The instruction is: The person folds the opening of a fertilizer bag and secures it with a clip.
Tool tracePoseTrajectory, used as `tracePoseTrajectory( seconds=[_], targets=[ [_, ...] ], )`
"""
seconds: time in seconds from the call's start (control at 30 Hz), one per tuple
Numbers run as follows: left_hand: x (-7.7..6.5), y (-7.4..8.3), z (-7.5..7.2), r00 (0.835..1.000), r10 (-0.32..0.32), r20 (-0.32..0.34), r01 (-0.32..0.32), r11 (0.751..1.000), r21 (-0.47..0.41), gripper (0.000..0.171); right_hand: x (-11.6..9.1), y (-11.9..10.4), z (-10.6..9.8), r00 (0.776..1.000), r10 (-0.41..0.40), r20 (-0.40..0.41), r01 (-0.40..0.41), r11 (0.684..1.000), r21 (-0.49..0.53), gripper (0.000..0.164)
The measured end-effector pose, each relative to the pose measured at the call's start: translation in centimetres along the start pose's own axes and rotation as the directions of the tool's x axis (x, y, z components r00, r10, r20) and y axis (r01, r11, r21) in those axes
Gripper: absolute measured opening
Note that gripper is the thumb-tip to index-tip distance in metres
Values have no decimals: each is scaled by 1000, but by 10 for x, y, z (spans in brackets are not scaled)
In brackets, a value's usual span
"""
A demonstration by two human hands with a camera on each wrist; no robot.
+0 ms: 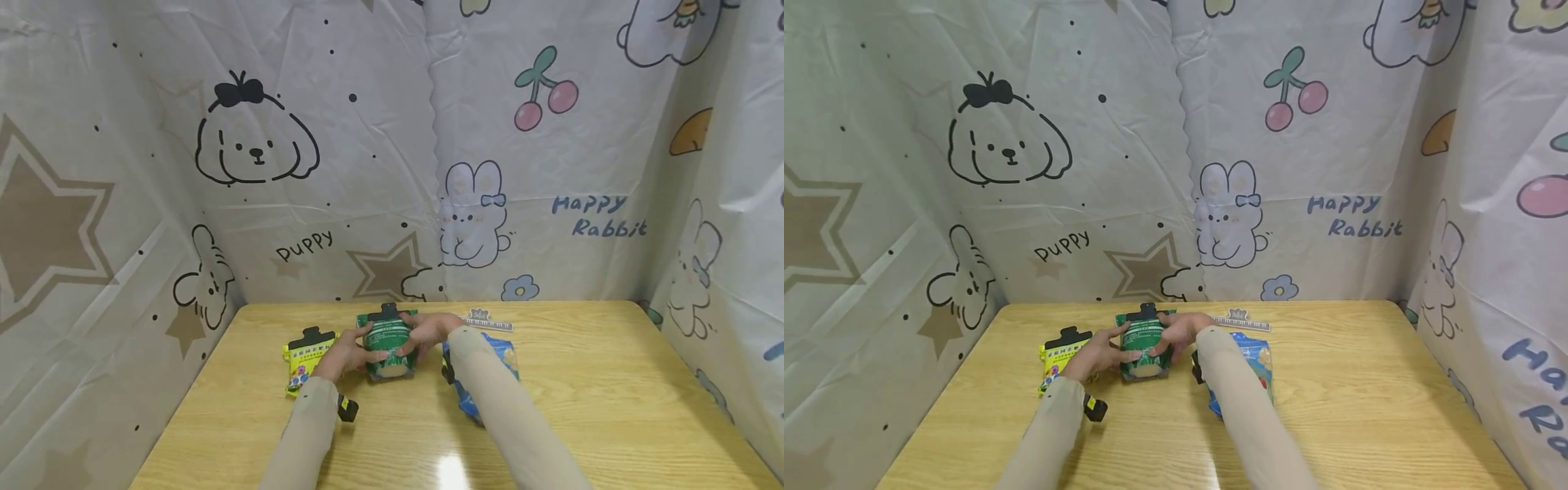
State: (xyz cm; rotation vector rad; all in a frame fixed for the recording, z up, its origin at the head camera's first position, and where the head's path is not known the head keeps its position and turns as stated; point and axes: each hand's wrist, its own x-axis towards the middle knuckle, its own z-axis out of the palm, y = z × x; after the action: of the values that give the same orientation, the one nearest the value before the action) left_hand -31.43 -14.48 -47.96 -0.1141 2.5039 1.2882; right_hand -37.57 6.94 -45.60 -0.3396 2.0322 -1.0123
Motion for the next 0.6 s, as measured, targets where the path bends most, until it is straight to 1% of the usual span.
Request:
tracePoseTrajectory(
  seconds=[0.13,0.27,0.37,0.5,0.6],
  targets=[
    [1,-1,0,1000,-6,-7,6,1000,-3,87,2,2,-1,1000,-5,2,5,1000,5,110],
    [0,-2,0,1000,6,-7,-6,1000,-15,87,4,4,-1,1000,-17,-9,17,1000,-4,110],
    [0,-2,0,1000,17,-13,-17,1000,-4,87,6,6,-1,1000,-24,-16,24,1000,-1,110],
    [-1,-3,0,999,5,-42,-4,1000,17,84,9,8,0,999,-42,-1,42,999,25,111],
    [-1,-2,0,998,2,-57,-1,1000,18,83,9,10,1,999,-54,1,54,997,49,112]
  ],
)
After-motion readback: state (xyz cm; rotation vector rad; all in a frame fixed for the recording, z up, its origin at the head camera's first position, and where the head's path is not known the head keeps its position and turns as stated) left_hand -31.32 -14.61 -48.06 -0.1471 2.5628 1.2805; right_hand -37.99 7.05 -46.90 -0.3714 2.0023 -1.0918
